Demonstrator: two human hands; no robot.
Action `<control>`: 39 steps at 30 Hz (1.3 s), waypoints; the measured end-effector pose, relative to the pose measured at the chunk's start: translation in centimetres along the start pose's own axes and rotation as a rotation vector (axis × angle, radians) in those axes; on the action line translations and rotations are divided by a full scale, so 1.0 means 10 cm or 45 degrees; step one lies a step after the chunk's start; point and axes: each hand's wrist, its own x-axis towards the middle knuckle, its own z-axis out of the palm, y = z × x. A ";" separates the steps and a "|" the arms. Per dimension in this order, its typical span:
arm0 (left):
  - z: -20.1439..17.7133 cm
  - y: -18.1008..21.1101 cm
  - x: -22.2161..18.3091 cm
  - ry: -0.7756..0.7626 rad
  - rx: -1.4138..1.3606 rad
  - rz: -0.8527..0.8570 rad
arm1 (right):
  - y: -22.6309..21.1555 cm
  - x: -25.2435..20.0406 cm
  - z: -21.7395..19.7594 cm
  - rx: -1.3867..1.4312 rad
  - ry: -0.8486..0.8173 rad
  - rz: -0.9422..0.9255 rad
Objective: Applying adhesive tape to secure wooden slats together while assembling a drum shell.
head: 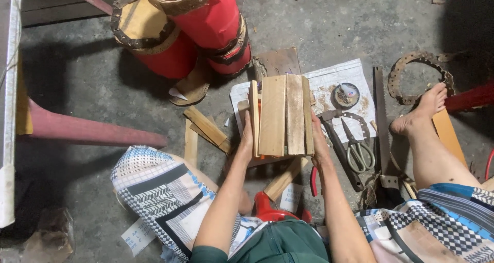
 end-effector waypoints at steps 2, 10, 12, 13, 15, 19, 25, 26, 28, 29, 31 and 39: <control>0.32 0.69 -0.72 -0.006 -0.088 -0.027 | -0.07 -0.02 -0.01 -0.068 -0.016 0.050; -0.03 -0.01 0.23 -0.047 0.125 0.130 | -0.18 0.01 0.09 -0.064 0.027 0.220; 0.01 0.08 0.24 -0.042 0.110 0.130 | -0.65 -0.19 0.26 -0.001 0.061 0.184; 0.04 0.12 0.28 -0.045 0.109 0.126 | -0.75 -0.19 0.31 -0.003 0.065 0.187; 0.07 0.18 0.32 -0.041 0.135 0.116 | -0.94 -0.21 0.43 0.036 0.137 0.320; 0.04 0.23 0.46 -0.018 0.166 0.150 | -0.82 -0.12 0.41 0.044 0.189 0.341; 0.03 0.17 0.57 -0.012 0.204 0.172 | -0.93 -0.05 0.57 -0.063 0.300 0.542; 0.03 0.17 0.53 -0.014 0.206 0.165 | -0.88 -0.04 0.54 -0.009 0.303 0.495; 0.01 0.13 0.48 -0.015 0.207 0.159 | -0.74 -0.01 0.44 0.045 0.303 0.447; 0.00 0.09 0.46 -0.016 0.192 0.156 | -0.63 0.01 0.37 0.014 0.207 0.356; -0.05 0.01 0.46 -0.015 0.181 0.153 | -0.48 0.02 0.26 -0.012 0.113 0.266; 0.04 0.09 0.10 0.145 0.169 0.174 | -0.39 0.01 0.17 -0.052 0.001 0.061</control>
